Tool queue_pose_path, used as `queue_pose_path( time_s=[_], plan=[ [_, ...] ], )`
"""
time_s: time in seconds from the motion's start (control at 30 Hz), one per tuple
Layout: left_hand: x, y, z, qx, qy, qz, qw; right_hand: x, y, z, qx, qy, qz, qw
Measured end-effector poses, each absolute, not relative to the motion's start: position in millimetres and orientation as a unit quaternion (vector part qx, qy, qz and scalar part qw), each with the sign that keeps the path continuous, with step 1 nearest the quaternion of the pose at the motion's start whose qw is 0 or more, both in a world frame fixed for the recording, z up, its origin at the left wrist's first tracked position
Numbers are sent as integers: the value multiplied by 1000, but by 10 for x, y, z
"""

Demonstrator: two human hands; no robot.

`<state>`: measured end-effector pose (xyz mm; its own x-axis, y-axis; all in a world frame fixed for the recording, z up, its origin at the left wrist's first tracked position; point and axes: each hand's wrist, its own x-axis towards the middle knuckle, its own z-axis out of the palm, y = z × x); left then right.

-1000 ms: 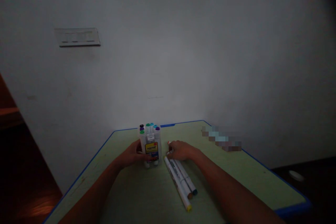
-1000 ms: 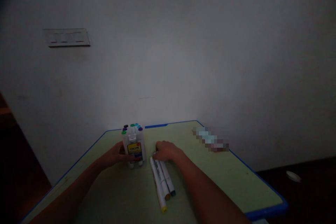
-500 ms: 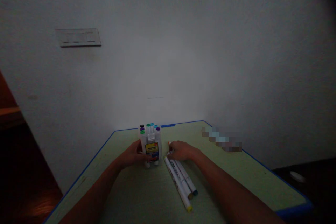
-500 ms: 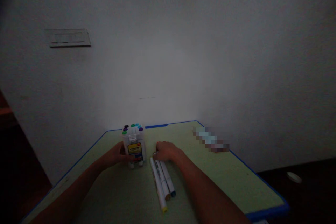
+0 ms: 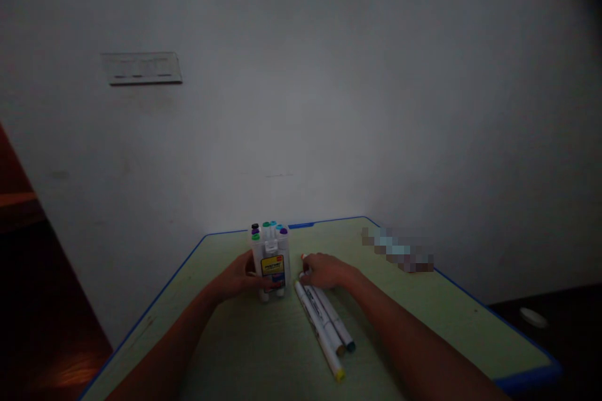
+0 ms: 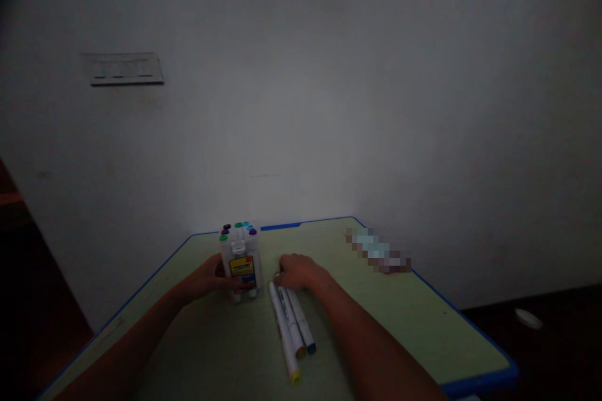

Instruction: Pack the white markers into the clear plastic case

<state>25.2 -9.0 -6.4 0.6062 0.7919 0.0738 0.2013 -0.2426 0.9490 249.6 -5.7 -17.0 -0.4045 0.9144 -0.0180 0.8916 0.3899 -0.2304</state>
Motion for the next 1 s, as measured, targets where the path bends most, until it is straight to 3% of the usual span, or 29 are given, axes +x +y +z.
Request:
queue_pose_path(
  time_s=[1.0],
  plan=[
    [246,-79,-74,727,328,291,528,2403,-97,-181,-563,-823,52,54]
  ],
)
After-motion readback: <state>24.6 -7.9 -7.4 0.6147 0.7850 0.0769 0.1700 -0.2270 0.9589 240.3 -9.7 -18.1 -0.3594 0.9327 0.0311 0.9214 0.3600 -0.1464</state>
